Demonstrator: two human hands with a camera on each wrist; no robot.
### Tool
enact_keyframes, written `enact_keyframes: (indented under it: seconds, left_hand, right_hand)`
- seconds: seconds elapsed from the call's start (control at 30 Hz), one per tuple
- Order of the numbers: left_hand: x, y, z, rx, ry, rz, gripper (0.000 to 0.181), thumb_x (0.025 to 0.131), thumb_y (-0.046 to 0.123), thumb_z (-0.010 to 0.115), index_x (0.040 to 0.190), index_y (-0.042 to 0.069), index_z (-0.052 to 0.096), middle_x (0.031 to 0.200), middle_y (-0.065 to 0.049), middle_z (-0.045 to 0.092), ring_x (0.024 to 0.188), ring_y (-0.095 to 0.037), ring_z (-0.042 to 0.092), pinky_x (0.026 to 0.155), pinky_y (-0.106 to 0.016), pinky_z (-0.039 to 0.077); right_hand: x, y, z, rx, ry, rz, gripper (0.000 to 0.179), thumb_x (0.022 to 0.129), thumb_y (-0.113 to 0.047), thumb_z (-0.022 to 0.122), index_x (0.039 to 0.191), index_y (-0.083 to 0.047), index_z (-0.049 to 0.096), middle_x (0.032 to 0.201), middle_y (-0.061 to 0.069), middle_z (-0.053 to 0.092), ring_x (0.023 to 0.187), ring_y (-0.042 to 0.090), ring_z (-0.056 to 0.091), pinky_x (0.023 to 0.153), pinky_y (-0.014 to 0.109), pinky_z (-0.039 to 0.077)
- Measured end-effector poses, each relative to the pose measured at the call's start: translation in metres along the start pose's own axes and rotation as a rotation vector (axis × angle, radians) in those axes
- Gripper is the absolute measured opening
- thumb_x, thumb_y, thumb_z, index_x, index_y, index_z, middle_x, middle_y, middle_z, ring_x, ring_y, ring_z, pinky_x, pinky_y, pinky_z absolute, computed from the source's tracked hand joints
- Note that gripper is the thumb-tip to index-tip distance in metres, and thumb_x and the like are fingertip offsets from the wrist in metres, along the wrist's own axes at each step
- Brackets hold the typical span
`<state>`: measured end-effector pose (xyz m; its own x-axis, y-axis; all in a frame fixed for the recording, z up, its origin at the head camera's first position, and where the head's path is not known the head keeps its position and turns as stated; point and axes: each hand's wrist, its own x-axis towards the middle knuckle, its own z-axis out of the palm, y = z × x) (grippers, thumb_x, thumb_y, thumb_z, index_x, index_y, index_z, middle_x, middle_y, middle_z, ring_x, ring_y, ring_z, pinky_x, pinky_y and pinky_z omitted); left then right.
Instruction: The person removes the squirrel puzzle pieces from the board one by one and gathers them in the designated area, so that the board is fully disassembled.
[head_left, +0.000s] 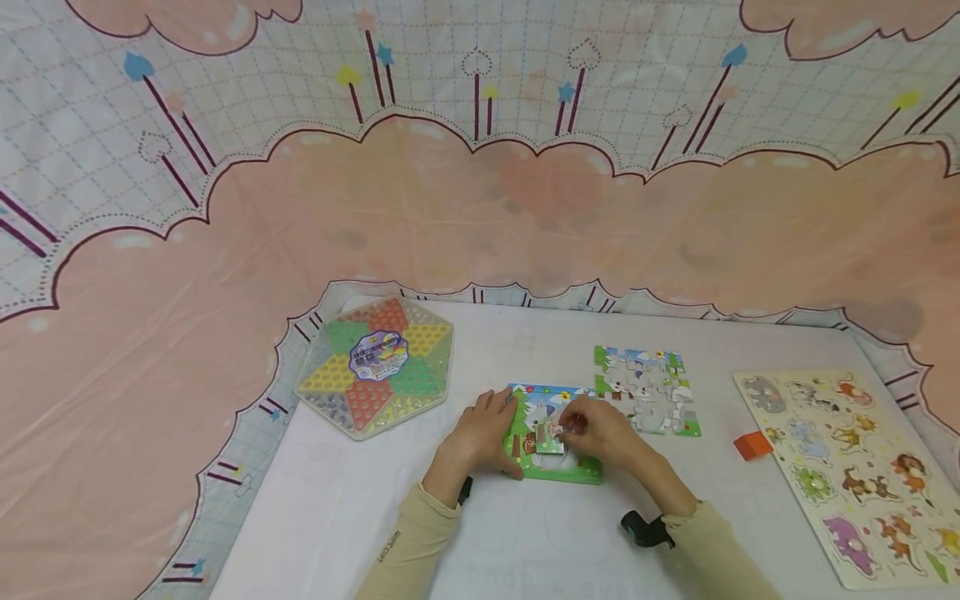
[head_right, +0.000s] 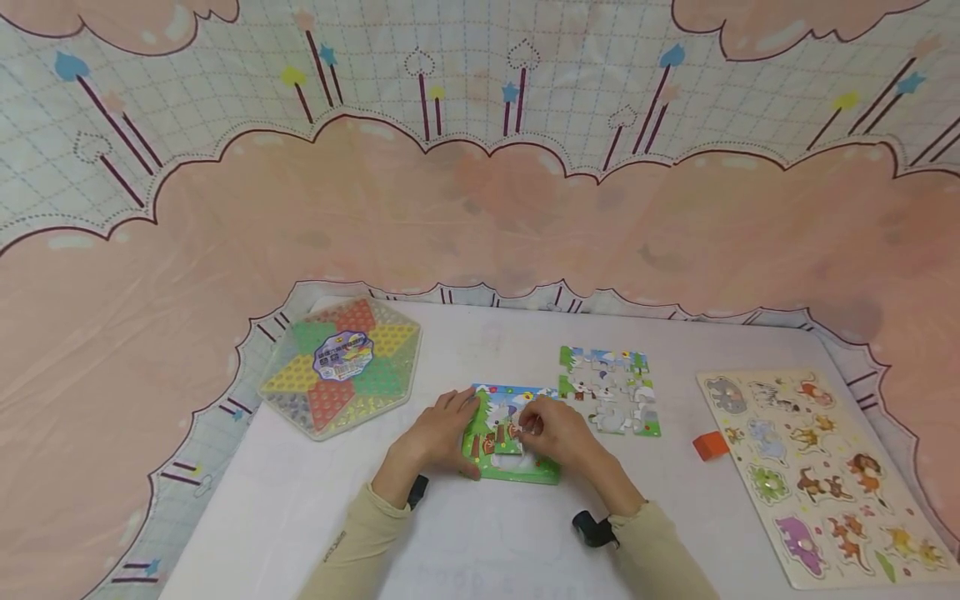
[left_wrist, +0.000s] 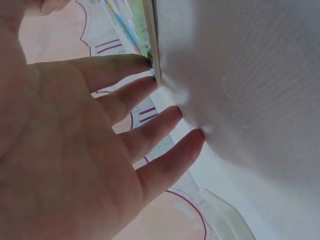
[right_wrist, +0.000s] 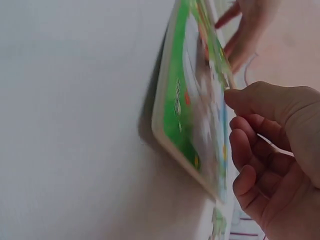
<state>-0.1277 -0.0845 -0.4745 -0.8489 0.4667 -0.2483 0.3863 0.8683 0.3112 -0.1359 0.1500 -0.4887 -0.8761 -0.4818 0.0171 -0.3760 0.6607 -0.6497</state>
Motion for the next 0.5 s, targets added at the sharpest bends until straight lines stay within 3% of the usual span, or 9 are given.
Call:
enact_keyframes:
  seconds: [0.17, 0.5]
  left_hand:
    - [0.000, 0.001, 0.000, -0.001, -0.029, -0.019, 0.118, 0.061, 0.050, 0.092, 0.152, 0.002, 0.034, 0.160, -0.012, 0.025, 0.145, -0.035, 0.023, 0.110, -0.052, 0.032]
    - [0.000, 0.002, 0.000, 0.000, -0.024, -0.022, 0.118, 0.061, 0.049, 0.092, 0.152, 0.001, 0.035, 0.160, -0.013, 0.026, 0.145, -0.036, 0.023, 0.109, -0.054, 0.032]
  right_hand:
    - [-0.004, 0.013, -0.013, 0.018, 0.032, 0.009, 0.011, 0.082, -0.005, 0.078, 0.089, -0.008, 0.069, 0.084, -0.003, 0.060, 0.074, 0.011, 0.056, 0.065, 0.026, 0.048]
    - [-0.015, 0.042, -0.039, 0.025, 0.102, 0.044, 0.009, 0.084, -0.005, 0.076, 0.089, -0.005, 0.069, 0.084, -0.001, 0.062, 0.075, 0.013, 0.056, 0.066, 0.026, 0.049]
